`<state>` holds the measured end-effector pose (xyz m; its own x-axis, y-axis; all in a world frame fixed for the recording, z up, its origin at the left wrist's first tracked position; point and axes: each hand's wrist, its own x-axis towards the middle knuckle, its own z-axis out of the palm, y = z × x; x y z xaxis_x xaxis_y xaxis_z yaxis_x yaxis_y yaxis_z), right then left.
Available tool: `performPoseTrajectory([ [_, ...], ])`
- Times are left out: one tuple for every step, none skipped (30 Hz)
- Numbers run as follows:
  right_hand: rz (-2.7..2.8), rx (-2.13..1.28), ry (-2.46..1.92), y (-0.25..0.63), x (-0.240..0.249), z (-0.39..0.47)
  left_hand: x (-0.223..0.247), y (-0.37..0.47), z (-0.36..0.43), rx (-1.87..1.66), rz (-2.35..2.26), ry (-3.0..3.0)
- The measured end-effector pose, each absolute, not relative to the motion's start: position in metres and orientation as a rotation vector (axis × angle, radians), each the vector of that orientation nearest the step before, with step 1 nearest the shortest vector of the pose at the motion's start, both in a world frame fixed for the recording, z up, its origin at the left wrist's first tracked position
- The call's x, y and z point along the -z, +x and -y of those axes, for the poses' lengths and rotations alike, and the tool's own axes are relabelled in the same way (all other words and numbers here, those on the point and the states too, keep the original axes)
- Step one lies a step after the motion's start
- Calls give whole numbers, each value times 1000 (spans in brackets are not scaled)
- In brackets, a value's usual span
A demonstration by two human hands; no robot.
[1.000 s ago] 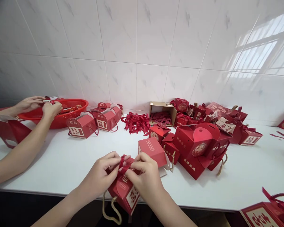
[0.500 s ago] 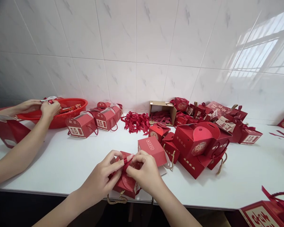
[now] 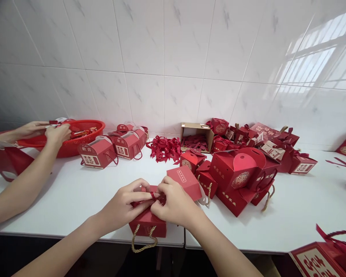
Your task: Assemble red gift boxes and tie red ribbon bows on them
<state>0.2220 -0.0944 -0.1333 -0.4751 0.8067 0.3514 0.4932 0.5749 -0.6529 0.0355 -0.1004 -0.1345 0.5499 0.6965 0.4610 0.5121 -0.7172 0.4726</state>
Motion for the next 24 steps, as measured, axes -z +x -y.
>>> performPoseTrajectory([
  [2174,-611,-1039,222,133,95,136,37,100,-984,-1016,2479],
  [2181,-592,-1047,222,132,95,137,37,99,-1027,-1034,2452],
  [2183,-568,-1055,222,132,94,137,38,99,-1053,-1062,2420],
  [2181,-540,-1064,223,132,94,137,37,99,-1064,-1098,2382],
  [2177,-505,-1076,225,132,94,137,35,100,-1060,-1143,2336],
  [2174,-465,-1095,227,133,94,135,33,100,-1047,-1193,2282],
  [2172,-427,-1120,230,132,95,134,30,100,-1031,-1241,2223],
  [2170,-395,-1149,233,132,95,132,26,100,-1013,-1279,2165],
  [2168,-371,-1179,235,132,96,129,23,100,-996,-1299,2111],
  [2169,-357,-1201,237,132,96,127,20,100,-977,-1300,2063],
  [2168,-349,-1209,238,133,97,125,19,100,-959,-1284,2017],
  [2165,-342,-1200,239,133,98,123,18,99,-943,-1254,1971],
  [2157,-331,-1178,238,134,98,121,18,99,-931,-1219,1920],
  [2144,-317,-1152,237,135,98,120,19,98,-917,-1184,1869],
  [2124,-302,-1129,236,137,98,119,20,97,-900,-1157,1821],
  [2102,-287,-1118,235,138,97,118,20,96,-879,-1142,1788],
  [2082,-270,-1121,234,139,97,118,20,94,-856,-1141,1781],
  [2069,-251,-1136,234,140,97,119,19,92,-830,-1150,1806],
  [2063,-228,-1159,234,141,98,120,18,90,-807,-1172,1860],
  [2061,-201,-1186,234,142,98,121,15,88,-784,-1209,1931],
  [2061,-174,-1211,235,143,99,122,12,86,-762,-1260,2007],
  [2062,-150,-1231,236,143,101,123,10,85,-738,-1313,2072],
  [2064,-131,-1243,237,144,102,123,7,85,-715,-1358,2112],
  [2066,-120,-1248,237,145,103,124,6,85,-705,-1382,2121],
])
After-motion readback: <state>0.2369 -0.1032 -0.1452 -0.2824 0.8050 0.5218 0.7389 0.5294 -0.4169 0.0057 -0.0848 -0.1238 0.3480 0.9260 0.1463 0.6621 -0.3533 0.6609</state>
